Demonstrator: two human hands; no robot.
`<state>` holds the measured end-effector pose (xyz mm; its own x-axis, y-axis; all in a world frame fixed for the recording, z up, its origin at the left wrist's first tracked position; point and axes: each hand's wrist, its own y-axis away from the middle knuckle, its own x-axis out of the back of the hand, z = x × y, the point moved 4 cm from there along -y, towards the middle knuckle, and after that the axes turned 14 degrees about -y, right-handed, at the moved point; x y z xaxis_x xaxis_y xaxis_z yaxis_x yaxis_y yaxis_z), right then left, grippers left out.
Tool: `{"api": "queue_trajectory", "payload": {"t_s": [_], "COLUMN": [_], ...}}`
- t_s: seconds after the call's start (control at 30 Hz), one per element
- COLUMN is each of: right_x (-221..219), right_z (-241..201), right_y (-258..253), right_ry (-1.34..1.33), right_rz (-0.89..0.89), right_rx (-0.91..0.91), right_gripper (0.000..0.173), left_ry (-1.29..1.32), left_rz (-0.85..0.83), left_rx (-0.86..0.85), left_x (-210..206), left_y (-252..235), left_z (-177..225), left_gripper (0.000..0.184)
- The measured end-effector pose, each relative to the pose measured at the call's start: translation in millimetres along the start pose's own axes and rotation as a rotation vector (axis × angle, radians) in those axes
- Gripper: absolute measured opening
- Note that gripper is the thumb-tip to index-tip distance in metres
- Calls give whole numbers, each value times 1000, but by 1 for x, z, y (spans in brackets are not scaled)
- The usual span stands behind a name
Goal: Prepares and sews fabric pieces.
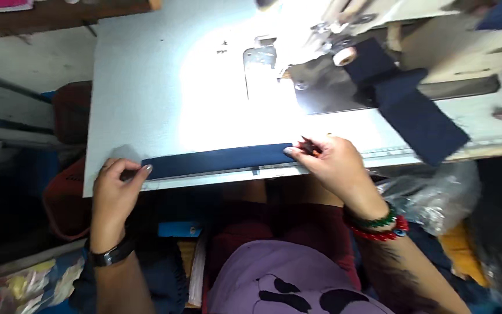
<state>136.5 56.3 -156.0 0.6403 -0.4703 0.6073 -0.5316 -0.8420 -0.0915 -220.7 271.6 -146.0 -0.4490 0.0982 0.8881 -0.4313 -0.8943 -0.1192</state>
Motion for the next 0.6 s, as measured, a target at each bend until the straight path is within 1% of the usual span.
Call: {"api": "queue_trajectory", "payload": {"t_s": [0.13, 0.27, 0.33, 0.6], "right_x": [-1, -2, -3, -5], "right_z": [0, -1, 0, -1], "right_y": [2, 3, 4, 7], "right_ry": [28, 38, 51, 78], "right_rz": [26, 45, 54, 90], "right_rx": [4, 41, 64, 113], "right_gripper": [27, 26, 29, 32], "left_ry": [-5, 9, 9, 1], "left_rz": [10, 17, 17, 6], "left_rx": [17, 27, 26, 33], "left_x": [-1, -2, -2, -2], "left_y": [1, 3, 3, 4], "left_z": [-3, -2, -2, 0], "left_gripper": [27, 30, 30, 29]}}
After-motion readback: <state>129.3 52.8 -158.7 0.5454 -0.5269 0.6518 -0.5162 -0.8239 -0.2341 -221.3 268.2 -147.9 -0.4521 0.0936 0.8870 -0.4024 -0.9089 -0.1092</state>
